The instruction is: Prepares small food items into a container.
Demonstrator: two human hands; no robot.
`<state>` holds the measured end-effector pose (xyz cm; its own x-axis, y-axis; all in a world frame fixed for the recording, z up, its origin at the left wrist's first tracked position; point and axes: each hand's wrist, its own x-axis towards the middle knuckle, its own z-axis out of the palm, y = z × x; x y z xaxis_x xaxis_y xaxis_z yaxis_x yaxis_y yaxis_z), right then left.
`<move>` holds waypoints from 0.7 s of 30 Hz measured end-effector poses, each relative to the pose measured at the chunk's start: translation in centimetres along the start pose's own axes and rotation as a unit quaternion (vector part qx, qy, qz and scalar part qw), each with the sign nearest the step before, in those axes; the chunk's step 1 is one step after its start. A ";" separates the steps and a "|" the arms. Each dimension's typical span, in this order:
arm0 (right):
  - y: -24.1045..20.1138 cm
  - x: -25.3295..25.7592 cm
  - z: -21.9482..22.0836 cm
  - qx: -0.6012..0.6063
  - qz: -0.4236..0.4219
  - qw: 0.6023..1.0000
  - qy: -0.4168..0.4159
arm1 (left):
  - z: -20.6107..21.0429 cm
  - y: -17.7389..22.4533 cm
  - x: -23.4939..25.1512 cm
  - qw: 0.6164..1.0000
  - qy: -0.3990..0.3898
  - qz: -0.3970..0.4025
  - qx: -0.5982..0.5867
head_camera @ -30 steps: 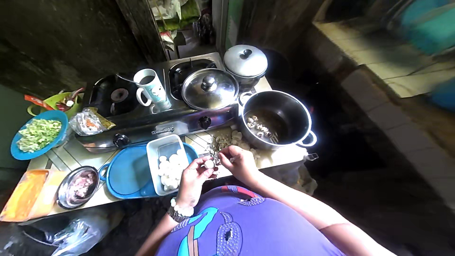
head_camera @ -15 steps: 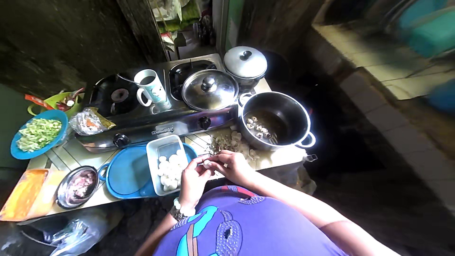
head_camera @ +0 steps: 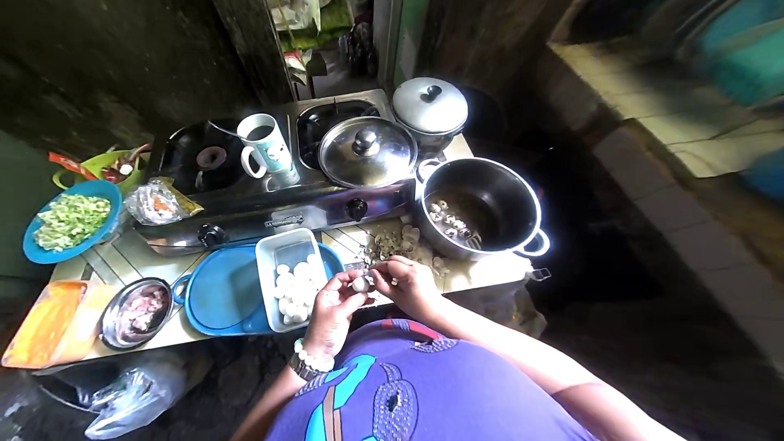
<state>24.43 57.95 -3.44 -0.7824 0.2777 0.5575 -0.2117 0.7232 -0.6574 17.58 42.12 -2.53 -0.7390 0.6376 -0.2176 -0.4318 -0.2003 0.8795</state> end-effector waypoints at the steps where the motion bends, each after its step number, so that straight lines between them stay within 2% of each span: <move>1: -0.1 0.0 0.0 0.004 -0.008 1.000 0.005 | 0.0 0.0 0.0 1.000 -0.001 -0.004 -0.023; 5: -0.2 0.5 -0.5 0.010 -0.025 0.999 0.036 | 0.0 0.2 0.3 0.997 0.022 -0.012 -0.068; 8: 1.2 0.9 -0.8 -0.030 0.004 0.999 0.036 | 0.2 0.6 0.5 0.994 0.048 -0.026 -0.094; 10: 2.4 1.3 -1.1 -0.091 0.079 0.992 -0.046 | 0.4 1.0 0.6 0.989 0.074 -0.055 -0.116; 12: 3.1 2.3 -1.7 -0.120 0.200 0.952 -0.198 | 0.3 1.2 0.6 0.988 0.073 -0.069 -0.119; 13: 3.3 2.5 -1.6 -0.127 0.226 0.938 -0.229 | 0.4 1.2 0.6 0.989 0.071 -0.070 -0.112; 15: 2.9 2.1 -1.1 -0.116 0.200 0.952 -0.202 | 0.8 1.5 0.5 0.992 0.070 -0.069 -0.080; 18: 1.6 1.1 -0.4 -0.043 0.086 0.988 -0.121 | 1.1 1.4 0.5 0.995 0.068 -0.059 -0.050; 21: 0.7 1.1 -0.1 0.049 0.020 0.992 -0.115 | 1.2 1.2 0.4 0.996 0.069 -0.053 -0.036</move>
<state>23.54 58.81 -3.23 -0.9016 0.1455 0.4073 -0.2251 0.6464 -0.7290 17.34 43.01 -1.07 -0.7494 0.5505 -0.3680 -0.5434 -0.1938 0.8168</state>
